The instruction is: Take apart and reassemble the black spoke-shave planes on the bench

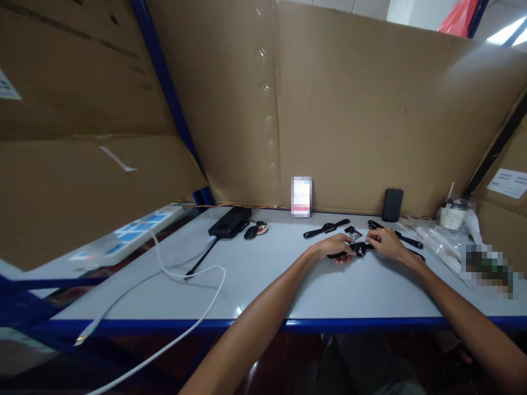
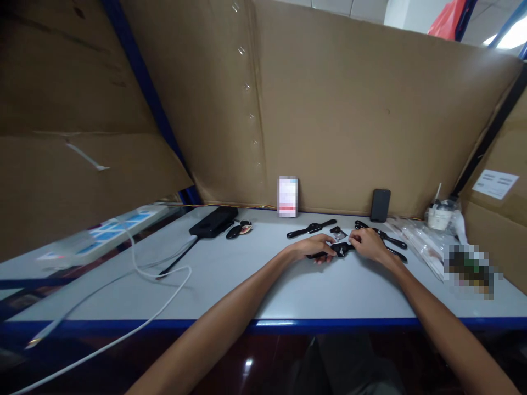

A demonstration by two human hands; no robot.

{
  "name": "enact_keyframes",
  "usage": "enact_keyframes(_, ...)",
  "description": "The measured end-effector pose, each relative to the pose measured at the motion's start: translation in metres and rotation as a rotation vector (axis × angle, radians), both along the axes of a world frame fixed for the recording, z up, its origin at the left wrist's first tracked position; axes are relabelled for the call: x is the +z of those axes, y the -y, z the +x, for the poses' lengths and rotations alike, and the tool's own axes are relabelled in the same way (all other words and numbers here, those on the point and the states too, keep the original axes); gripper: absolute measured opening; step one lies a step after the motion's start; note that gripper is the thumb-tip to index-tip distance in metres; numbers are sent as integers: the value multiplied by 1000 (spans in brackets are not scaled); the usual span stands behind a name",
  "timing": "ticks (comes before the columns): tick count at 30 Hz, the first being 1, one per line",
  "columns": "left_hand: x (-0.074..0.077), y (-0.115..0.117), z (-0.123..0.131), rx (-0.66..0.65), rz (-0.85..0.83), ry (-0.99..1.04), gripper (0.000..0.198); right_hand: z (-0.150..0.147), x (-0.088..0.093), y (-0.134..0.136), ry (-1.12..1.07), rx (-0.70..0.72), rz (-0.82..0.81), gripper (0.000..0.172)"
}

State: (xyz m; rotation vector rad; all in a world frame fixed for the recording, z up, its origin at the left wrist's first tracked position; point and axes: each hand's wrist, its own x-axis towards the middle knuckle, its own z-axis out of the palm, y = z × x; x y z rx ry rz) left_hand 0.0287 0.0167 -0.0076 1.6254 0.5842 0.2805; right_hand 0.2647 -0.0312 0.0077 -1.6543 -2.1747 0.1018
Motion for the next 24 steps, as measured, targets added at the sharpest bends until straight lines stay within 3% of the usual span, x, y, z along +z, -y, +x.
enact_keyframes(7,13,0,-9,-51,-51,-25,34,3,18,7,26,145,-218,25)
enact_keyframes(14,18,0,-14,-14,-81,-44,51,-15,19,17,104,80,-158,31)
enact_keyframes(24,16,3,-16,16,-81,-55,45,-26,16,22,151,81,-132,37)
